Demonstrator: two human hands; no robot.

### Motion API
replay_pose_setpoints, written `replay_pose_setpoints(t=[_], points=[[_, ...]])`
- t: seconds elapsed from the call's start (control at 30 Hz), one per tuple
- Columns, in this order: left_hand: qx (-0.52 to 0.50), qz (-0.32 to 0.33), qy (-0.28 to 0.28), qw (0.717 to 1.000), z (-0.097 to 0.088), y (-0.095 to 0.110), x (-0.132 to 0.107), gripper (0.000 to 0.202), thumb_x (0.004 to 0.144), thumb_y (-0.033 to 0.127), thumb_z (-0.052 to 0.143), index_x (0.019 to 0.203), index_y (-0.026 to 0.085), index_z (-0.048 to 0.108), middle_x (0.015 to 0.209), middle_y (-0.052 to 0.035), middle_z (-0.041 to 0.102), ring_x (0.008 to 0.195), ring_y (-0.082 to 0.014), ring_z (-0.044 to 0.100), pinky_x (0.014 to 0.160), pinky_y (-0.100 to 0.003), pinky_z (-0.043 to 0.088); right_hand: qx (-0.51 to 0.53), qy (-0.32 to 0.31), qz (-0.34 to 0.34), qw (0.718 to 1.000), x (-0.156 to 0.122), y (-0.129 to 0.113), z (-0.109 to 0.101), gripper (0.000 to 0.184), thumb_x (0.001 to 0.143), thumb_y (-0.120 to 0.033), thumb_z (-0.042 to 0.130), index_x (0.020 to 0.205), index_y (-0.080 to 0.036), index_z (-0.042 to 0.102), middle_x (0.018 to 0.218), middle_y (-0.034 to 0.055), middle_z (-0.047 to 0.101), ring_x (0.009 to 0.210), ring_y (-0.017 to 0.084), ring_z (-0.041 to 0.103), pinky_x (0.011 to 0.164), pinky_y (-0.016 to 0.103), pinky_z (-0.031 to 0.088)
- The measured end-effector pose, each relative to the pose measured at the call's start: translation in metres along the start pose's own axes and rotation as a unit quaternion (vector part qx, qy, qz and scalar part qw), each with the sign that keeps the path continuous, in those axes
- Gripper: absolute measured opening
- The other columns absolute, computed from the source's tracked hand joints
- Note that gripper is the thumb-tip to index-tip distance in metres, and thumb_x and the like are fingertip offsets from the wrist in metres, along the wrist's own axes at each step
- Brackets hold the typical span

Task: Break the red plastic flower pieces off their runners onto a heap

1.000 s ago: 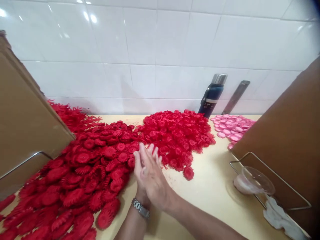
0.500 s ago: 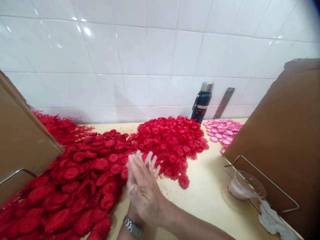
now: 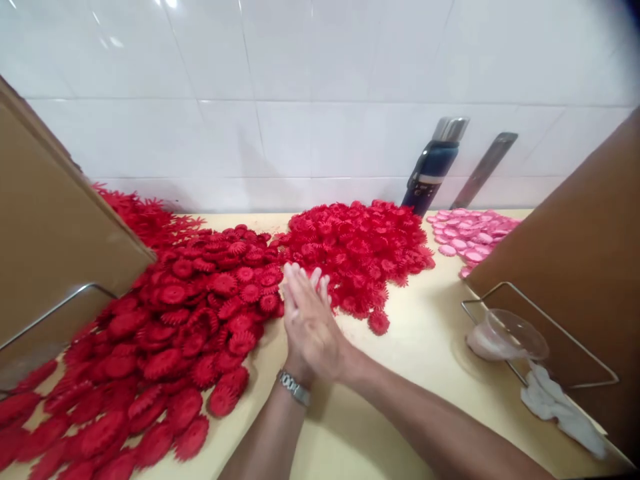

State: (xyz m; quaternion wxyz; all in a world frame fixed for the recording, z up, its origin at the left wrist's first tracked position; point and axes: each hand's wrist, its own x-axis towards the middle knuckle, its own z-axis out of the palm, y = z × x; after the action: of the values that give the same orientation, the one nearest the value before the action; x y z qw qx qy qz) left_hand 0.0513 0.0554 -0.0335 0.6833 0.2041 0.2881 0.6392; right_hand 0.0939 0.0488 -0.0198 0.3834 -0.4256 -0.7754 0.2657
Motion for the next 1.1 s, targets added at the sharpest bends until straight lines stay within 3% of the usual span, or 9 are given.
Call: replay_pose_setpoints(t=[0.13,0.23,0.37,0.47,0.6,0.73,0.87,0.97,1.1], points=[[-0.016,0.003,-0.023,1.000,0.010,-0.006,0.000,0.057,0.079,0.064,0.034,0.125,0.033,0.050,0.137,0.0014,0.045,0.131,-0.0198,0.033,0.105,-0.036,0.032,0.007,0.032,0.058,0.998,0.025,0.021,-0.008,0.058,0.092,-0.050,0.011,0.144,-0.026,0.002,0.148,0.0029,0.023,0.139,0.022,0.004,0.108,0.057,-0.008],[-0.055,-0.005,-0.045,0.997,0.009,-0.002,0.004,0.059,0.079,0.065,0.034,0.124,0.029,0.051,0.137,-0.0018,0.046,0.129,-0.0206,0.036,0.105,-0.037,0.032,-0.024,0.032,0.047,0.998,0.017,0.036,-0.006,0.056,0.092,-0.051,0.012,0.144,-0.030,0.005,0.149,-0.0004,0.021,0.139,0.023,0.003,0.106,0.060,-0.010],[-0.080,-0.037,0.006,0.996,-0.002,0.004,0.007,0.056,0.081,0.064,0.032,0.124,0.033,0.050,0.137,-0.0012,0.045,0.129,-0.0194,0.037,0.104,-0.038,0.032,-0.024,0.013,-0.004,1.000,-0.007,0.028,0.005,0.056,0.092,-0.050,0.013,0.144,-0.030,0.004,0.151,-0.0007,0.013,0.139,0.023,0.005,0.109,0.056,-0.001],[-0.061,-0.037,-0.009,0.997,-0.001,-0.001,0.005,0.046,0.083,0.057,0.037,0.119,0.034,0.055,0.134,0.0004,0.049,0.124,-0.0199,0.043,0.101,-0.037,0.035,-0.016,0.042,-0.007,0.999,0.000,0.019,0.003,0.053,0.093,-0.048,0.009,0.143,-0.033,-0.001,0.151,-0.0032,0.012,0.139,0.020,0.006,0.111,0.054,0.000],[-0.075,-0.070,-0.029,0.994,0.008,-0.011,0.004,0.035,0.083,0.043,0.047,0.104,0.022,0.064,0.109,-0.0059,0.065,0.100,-0.0193,0.060,0.086,-0.032,0.047,-0.023,0.102,0.016,0.994,0.027,0.028,-0.015,0.054,0.092,-0.052,0.013,0.142,-0.031,0.016,0.148,-0.0019,0.025,0.139,0.022,0.006,0.109,0.056,-0.006],[-0.093,-0.120,0.051,0.987,0.005,-0.015,0.009,0.020,0.084,0.023,0.050,0.074,0.015,0.065,0.063,-0.0005,0.065,0.054,-0.0083,0.058,0.063,-0.021,0.051,0.065,0.121,0.041,0.990,0.028,0.041,-0.034,0.049,0.093,-0.047,0.022,0.133,-0.025,0.040,0.135,0.0044,0.047,0.130,0.021,0.035,0.110,0.049,0.020],[-0.078,-0.127,0.064,0.987,0.002,-0.010,0.011,0.028,0.087,0.023,0.044,0.069,0.012,0.062,0.064,-0.0046,0.065,0.055,-0.0108,0.059,0.061,-0.025,0.053,0.133,0.116,0.082,0.981,0.013,0.045,-0.053,0.039,0.090,-0.042,0.037,0.118,-0.021,0.054,0.116,0.0072,0.060,0.094,0.019,0.062,0.081,0.036,0.052],[-0.066,-0.110,0.038,0.991,0.006,-0.002,0.007,0.028,0.087,0.027,0.042,0.077,0.010,0.062,0.075,-0.0092,0.067,0.069,-0.0154,0.064,0.063,-0.027,0.053,0.078,0.120,0.069,0.987,0.000,0.048,-0.069,0.028,0.086,-0.033,0.046,0.105,-0.018,0.060,0.102,0.0070,0.063,0.084,0.018,0.063,0.073,0.033,0.054],[-0.050,-0.098,0.029,0.994,0.013,0.004,0.001,0.026,0.087,0.029,0.042,0.090,0.012,0.062,0.084,-0.0069,0.065,0.070,-0.0122,0.062,0.055,-0.019,0.048,-0.060,0.038,-0.071,0.995,-0.014,0.056,-0.078,0.020,0.078,-0.020,0.057,0.098,-0.018,0.062,0.095,0.0070,0.062,0.089,0.019,0.058,0.079,0.035,0.049]])
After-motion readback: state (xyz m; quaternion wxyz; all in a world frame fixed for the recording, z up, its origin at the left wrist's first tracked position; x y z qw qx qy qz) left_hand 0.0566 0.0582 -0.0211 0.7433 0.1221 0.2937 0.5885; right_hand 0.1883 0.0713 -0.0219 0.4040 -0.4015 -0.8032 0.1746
